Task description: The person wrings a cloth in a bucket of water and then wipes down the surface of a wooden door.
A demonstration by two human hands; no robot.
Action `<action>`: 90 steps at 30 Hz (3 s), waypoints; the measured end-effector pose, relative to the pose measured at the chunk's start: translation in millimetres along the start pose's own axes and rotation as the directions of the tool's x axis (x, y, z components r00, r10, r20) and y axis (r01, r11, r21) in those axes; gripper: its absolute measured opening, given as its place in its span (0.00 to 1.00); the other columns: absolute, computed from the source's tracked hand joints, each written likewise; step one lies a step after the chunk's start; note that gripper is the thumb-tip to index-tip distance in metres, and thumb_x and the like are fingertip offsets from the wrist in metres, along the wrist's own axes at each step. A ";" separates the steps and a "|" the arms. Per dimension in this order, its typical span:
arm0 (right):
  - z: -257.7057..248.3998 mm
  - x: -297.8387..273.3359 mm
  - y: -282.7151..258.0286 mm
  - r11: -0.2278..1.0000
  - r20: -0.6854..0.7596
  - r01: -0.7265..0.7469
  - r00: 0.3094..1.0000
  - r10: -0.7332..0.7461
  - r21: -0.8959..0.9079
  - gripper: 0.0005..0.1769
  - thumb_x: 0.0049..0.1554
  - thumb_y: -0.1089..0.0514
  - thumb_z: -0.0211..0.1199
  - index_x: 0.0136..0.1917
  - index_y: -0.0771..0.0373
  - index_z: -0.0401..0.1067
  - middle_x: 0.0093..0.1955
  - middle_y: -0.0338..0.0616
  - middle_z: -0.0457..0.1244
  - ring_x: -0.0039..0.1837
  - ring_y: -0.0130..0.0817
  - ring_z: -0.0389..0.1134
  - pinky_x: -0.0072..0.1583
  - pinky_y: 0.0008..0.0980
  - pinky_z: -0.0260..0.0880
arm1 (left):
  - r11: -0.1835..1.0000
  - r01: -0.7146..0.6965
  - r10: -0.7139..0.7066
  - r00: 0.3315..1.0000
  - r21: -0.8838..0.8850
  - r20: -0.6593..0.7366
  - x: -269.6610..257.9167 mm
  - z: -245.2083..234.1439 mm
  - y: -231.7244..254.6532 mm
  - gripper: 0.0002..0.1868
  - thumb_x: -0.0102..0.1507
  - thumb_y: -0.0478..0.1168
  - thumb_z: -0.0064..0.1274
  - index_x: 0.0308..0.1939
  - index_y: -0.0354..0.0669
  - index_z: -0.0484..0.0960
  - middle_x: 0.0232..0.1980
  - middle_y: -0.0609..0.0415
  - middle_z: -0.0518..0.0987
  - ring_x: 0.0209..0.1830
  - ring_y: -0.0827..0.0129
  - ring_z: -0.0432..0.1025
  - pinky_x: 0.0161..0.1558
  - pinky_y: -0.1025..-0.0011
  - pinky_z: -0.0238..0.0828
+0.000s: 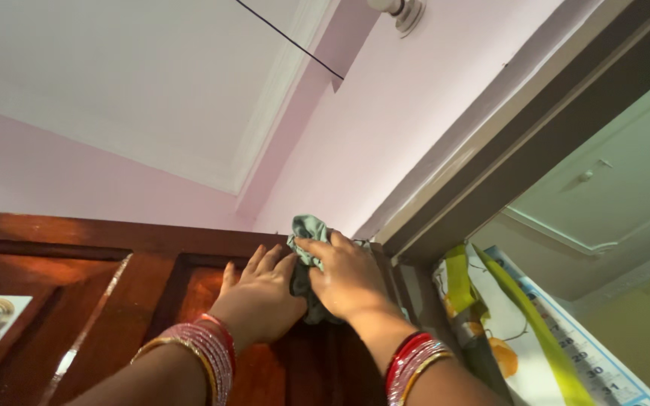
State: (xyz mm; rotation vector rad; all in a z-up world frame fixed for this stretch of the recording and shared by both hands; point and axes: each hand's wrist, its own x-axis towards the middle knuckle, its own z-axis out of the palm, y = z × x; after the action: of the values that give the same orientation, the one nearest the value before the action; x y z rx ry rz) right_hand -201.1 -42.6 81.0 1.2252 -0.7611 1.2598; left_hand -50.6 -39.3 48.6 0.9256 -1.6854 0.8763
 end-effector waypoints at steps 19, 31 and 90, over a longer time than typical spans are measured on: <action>-24.9 -101.1 5.2 0.969 -0.194 -0.140 0.964 0.180 0.206 0.22 0.48 0.52 0.61 0.57 0.42 0.80 0.62 0.48 0.66 0.61 0.50 0.66 0.62 0.46 0.67 | 0.998 0.016 -0.004 0.986 0.067 -0.169 -34.0 42.3 19.3 0.35 0.63 0.62 0.41 0.75 0.72 0.60 0.83 0.59 0.45 0.83 0.66 0.33 0.73 0.33 0.19; 2.1 -72.5 35.6 0.998 -0.245 0.005 0.969 0.010 0.059 0.23 0.52 0.51 0.60 0.62 0.45 0.77 0.67 0.59 0.62 0.66 0.57 0.64 0.66 0.51 0.64 | 0.993 -0.027 0.062 0.946 0.111 -0.318 -42.1 57.4 18.5 0.35 0.62 0.61 0.40 0.75 0.71 0.63 0.82 0.58 0.52 0.83 0.65 0.39 0.70 0.35 0.22; -12.0 -52.5 4.7 0.941 0.017 -0.339 0.941 0.339 -0.004 0.34 0.48 0.31 0.66 0.67 0.34 0.68 0.68 0.45 0.58 0.75 0.46 0.56 0.70 0.50 0.58 | 0.946 -0.322 0.299 0.849 0.022 -0.435 -93.9 79.1 -7.9 0.44 0.54 0.59 0.58 0.72 0.53 0.65 0.80 0.47 0.55 0.82 0.52 0.41 0.72 0.34 0.23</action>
State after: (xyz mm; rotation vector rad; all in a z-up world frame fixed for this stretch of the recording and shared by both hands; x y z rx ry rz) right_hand -218.9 -46.5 30.0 1.1357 -1.0173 1.5284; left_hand -54.7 -95.8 -60.6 0.3778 -1.4721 1.1533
